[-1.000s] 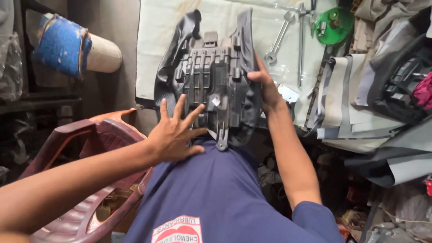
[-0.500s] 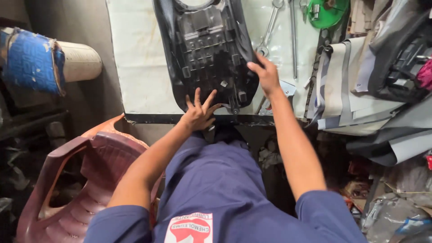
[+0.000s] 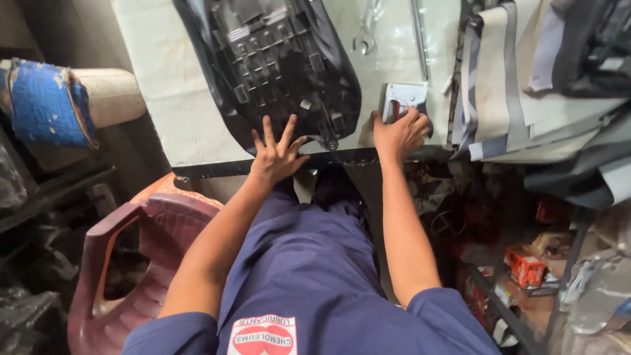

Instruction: Repairing or reupholstering a motorcycle seat using a stapler.

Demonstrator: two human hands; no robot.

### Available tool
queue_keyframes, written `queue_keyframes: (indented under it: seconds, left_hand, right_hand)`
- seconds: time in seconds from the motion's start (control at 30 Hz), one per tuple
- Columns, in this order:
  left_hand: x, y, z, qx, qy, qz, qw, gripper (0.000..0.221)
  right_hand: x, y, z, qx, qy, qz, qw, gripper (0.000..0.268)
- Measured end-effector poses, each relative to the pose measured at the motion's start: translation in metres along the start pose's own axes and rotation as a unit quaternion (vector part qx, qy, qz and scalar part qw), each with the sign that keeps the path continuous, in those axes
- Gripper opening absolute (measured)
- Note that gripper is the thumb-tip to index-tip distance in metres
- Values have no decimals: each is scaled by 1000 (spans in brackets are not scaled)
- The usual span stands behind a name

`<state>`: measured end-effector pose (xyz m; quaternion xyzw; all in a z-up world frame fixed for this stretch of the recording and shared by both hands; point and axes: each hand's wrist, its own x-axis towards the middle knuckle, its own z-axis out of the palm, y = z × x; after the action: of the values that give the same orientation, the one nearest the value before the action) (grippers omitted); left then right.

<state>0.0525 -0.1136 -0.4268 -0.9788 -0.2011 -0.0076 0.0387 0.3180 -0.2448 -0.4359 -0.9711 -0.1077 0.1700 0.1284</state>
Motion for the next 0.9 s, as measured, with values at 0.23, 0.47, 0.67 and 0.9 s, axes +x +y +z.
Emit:
queue_keyframes:
  seconds: [0.23, 0.47, 0.67, 0.9]
  left_hand:
    - [2, 2, 4, 4, 20, 0, 1000, 41]
    - [0, 9, 12, -22, 80, -52, 995, 21]
    - [10, 14, 13, -65, 95, -91, 989, 21]
    - [8, 22, 16, -79, 87, -137, 984, 17]
  right_hand:
    - [14, 24, 1, -11, 100, -166, 981, 107]
    - [47, 2, -57, -149, 20, -177, 973, 102]
    - [44, 9, -49, -137, -149, -159, 966, 58]
    - [-49, 13, -69, 218, -420, 45, 880, 20]
